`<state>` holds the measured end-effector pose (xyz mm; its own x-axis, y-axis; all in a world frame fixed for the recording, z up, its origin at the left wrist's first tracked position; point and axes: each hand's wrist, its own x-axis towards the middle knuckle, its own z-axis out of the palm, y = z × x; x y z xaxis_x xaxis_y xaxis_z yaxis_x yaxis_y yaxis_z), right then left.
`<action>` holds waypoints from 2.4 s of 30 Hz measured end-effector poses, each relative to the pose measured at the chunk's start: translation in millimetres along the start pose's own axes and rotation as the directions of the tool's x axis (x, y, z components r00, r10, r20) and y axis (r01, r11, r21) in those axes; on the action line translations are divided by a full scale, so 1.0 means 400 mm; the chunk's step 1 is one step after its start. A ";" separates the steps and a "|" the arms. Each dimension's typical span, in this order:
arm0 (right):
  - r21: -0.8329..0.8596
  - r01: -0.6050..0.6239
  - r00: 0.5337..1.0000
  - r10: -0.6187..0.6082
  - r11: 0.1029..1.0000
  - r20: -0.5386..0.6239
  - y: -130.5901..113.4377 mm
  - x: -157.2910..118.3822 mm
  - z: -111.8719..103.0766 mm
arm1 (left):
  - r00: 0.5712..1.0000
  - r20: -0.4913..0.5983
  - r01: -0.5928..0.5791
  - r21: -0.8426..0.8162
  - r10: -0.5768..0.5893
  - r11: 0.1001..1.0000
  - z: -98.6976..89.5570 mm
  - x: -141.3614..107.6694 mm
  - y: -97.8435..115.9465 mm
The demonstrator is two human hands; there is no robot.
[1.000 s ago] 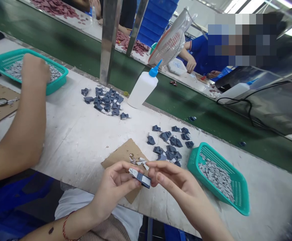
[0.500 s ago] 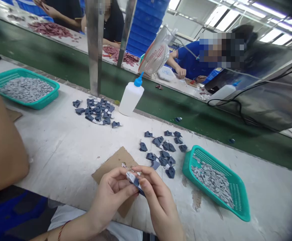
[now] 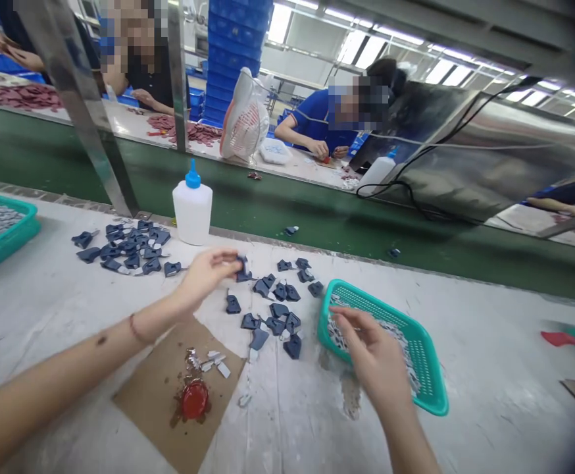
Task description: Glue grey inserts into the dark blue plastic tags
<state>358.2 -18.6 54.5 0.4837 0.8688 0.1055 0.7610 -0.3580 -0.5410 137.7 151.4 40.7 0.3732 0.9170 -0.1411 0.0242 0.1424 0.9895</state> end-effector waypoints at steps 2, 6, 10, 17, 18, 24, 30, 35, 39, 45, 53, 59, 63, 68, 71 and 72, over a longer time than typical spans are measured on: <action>-0.112 -0.006 1.000 0.007 0.994 0.011 0.072 0.067 -0.026 | 0.998 -0.062 -0.023 0.103 0.030 0.994 0.015 0.132 0.004; -0.279 0.055 0.993 -0.024 0.959 0.115 0.141 0.147 -0.022 | 0.981 -0.186 0.012 0.361 0.059 0.932 0.043 0.338 0.005; -0.406 0.107 0.986 -0.044 0.908 0.161 0.154 0.161 -0.003 | 0.961 -0.266 0.091 0.572 0.080 0.815 0.052 0.432 0.003; -0.489 0.118 0.978 -0.017 0.864 0.206 0.181 0.163 -0.016 | 0.955 -0.135 -0.059 0.783 0.263 0.619 0.119 0.457 0.005; -0.488 0.121 0.977 -0.016 0.865 0.214 0.183 0.164 -0.019 | 0.960 -0.069 -0.114 0.790 0.272 0.603 0.138 0.457 0.004; -0.395 0.147 0.967 -0.048 0.907 0.250 0.188 0.164 -0.031 | 0.967 0.166 -0.253 0.710 0.193 0.657 0.239 0.459 -0.022; -0.165 0.115 0.972 -0.077 0.980 0.221 0.192 0.156 -0.055 | 0.996 0.085 -0.074 0.430 0.041 0.900 0.245 0.420 0.013; 0.146 0.053 0.993 -0.068 0.988 0.098 0.149 0.099 -0.080 | 0.972 0.191 0.135 0.008 -0.134 0.991 0.202 0.262 0.066; 0.398 0.075 0.997 -0.072 0.914 -0.023 0.066 0.025 -0.048 | 0.908 0.360 0.306 -0.224 -0.213 0.925 0.156 0.050 0.068; 0.668 0.299 0.954 -0.232 0.682 -0.190 -0.099 -0.088 0.056 | 0.828 0.487 0.478 -0.350 -0.279 0.806 0.098 -0.209 0.052; 0.453 0.473 0.857 -0.514 0.756 -0.036 -0.209 -0.174 0.100 | 0.920 0.299 0.345 -0.310 -0.254 0.886 -0.028 -0.316 -0.008; 0.269 0.688 0.652 -0.737 0.674 0.180 -0.254 -0.210 0.110 | 0.901 0.301 0.390 -0.250 -0.312 0.886 -0.089 -0.363 -0.059; 0.260 0.660 0.655 -0.710 0.704 0.260 -0.280 -0.228 0.123 | 0.895 0.335 0.382 -0.229 -0.296 0.896 -0.117 -0.388 -0.080; 0.288 0.533 0.726 -0.605 0.795 0.327 -0.282 -0.229 0.156 | 0.921 0.264 0.345 -0.214 -0.286 0.914 -0.174 -0.418 -0.087; 0.276 0.477 0.740 -0.551 0.835 0.387 -0.276 -0.223 0.179 | 0.924 0.153 0.381 -0.316 -0.349 0.869 -0.205 -0.435 -0.088; 0.271 0.465 0.740 -0.538 0.843 0.403 -0.275 -0.221 0.184 | 0.919 0.145 0.393 -0.359 -0.366 0.846 -0.212 -0.440 -0.091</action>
<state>199.7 -30.8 43.2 -0.2261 0.9736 0.0328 0.7493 0.1953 -0.6327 -7.3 16.5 26.7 0.4687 0.7371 -0.4869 -0.1661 0.6149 0.7709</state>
